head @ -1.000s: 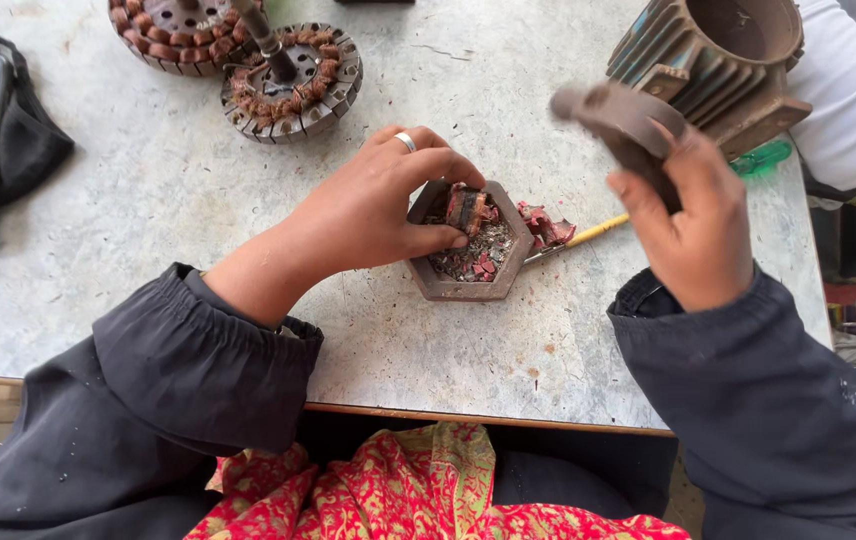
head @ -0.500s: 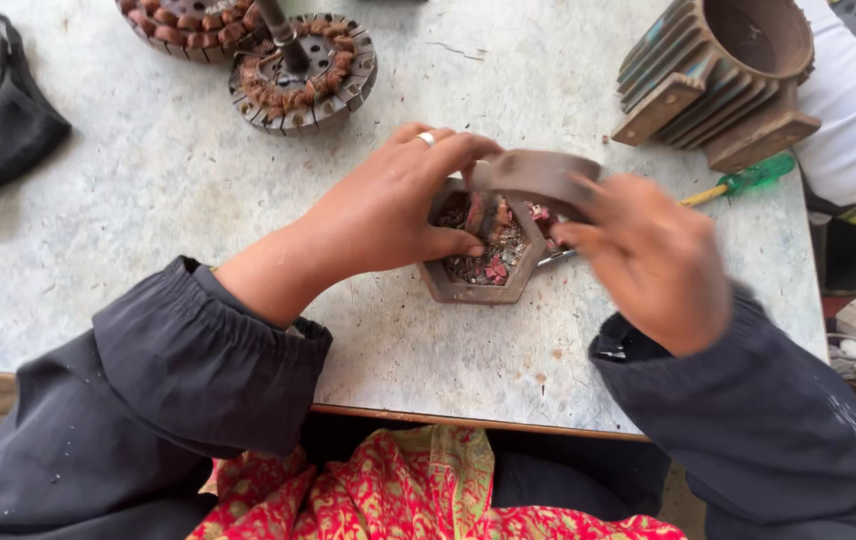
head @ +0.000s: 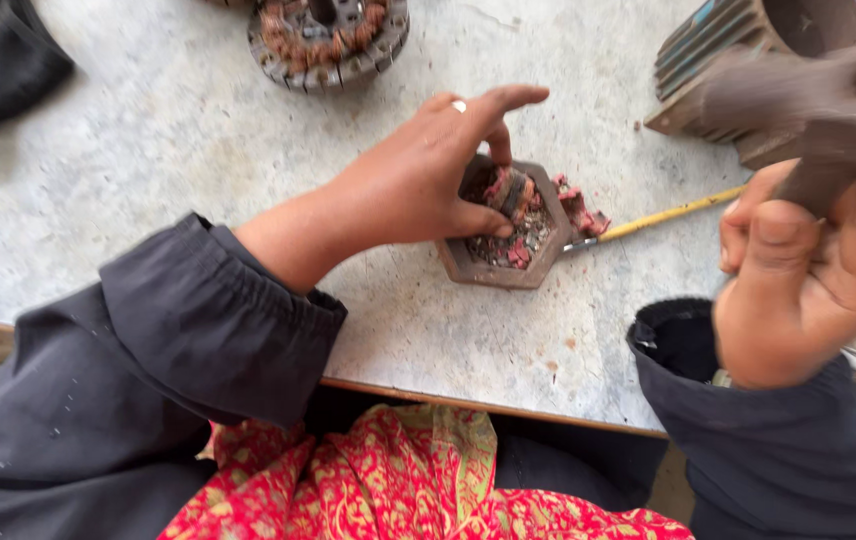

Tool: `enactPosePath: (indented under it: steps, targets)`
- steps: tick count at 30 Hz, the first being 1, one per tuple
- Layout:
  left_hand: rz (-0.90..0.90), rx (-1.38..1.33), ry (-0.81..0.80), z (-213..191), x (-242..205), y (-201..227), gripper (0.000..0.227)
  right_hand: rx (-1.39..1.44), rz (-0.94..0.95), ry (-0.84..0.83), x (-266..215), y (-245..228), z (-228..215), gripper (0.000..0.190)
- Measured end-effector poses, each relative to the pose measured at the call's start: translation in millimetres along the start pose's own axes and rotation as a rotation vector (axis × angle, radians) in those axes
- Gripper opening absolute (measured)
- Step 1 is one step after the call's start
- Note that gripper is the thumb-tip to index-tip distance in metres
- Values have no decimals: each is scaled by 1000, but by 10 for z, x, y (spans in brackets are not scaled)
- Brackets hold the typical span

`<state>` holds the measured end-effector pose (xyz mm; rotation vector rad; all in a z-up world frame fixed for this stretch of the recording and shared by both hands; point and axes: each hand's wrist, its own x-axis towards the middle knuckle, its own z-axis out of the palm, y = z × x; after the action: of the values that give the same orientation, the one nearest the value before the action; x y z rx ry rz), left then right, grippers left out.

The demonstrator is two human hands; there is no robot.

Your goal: The person uses a hammer to crush a reddish material inside a hexagonal metal container. They repeatedly pick up the material, strike it, and separate fragments by hand, accumulating debris in the container.

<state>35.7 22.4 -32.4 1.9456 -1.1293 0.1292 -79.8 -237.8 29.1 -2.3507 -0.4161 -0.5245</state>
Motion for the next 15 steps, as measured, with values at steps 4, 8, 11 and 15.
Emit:
enactPosePath:
  steps: [4,8,11,15]
  targets:
    - [-5,-12,-2,-57,46,79,111,-162,-250,-167,134,-55,65,22]
    - [-30,-2,-24,-29,60,77,114,-132,-87,-42,216,-322,-19,21]
    - [-41,5,-34,21,25,-6,113,496,279,111,193,-397,34,28]
    - [-34,-1,-40,-57,68,100,118,287,32,-84,133,-99,112,37]
